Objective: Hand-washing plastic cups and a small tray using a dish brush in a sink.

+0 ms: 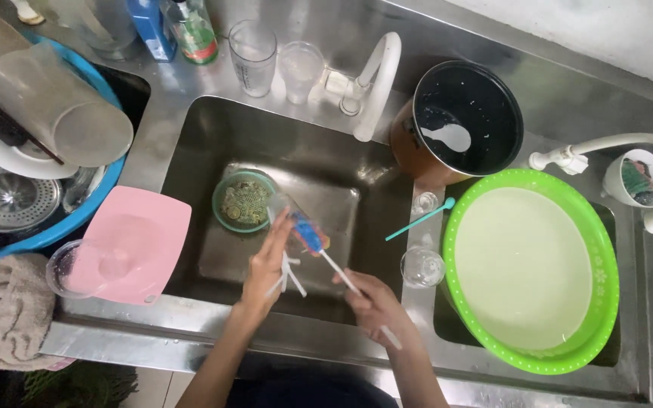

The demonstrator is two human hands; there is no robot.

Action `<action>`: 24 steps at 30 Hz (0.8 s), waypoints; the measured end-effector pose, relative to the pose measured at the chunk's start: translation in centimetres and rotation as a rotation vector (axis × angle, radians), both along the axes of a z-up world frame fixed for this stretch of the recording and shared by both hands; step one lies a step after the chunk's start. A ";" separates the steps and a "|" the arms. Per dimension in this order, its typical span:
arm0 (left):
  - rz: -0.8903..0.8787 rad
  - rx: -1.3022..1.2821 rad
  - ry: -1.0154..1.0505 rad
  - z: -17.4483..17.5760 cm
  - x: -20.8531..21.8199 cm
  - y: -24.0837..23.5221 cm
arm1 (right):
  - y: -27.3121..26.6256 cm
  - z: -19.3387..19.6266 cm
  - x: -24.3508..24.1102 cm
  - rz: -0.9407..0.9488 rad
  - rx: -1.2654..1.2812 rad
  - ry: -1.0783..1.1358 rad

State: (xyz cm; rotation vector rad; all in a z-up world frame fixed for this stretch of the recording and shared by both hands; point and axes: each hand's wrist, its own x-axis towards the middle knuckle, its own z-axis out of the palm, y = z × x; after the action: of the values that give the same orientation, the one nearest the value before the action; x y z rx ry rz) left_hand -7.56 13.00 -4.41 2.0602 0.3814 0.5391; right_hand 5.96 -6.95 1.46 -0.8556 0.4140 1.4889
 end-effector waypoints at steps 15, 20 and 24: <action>-0.160 -0.139 0.440 -0.4 3.3 -2.5 | -3.6 -1.2 -4.4 1.059 -0.589 -1.761; 0.077 -0.721 0.393 -3.6 4.1 -5.5 | -11.0 10.3 -3.6 0.534 -0.759 -1.092; -0.287 -0.494 0.288 -3.4 5.8 -14.0 | -21.5 8.0 -3.9 0.064 -0.677 -1.116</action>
State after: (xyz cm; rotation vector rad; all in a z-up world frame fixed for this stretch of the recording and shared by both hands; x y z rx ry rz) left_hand -1.74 -0.97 -7.83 1.6687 0.3371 -0.0323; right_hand 2.03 -28.47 9.42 -2.0684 0.0209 0.7003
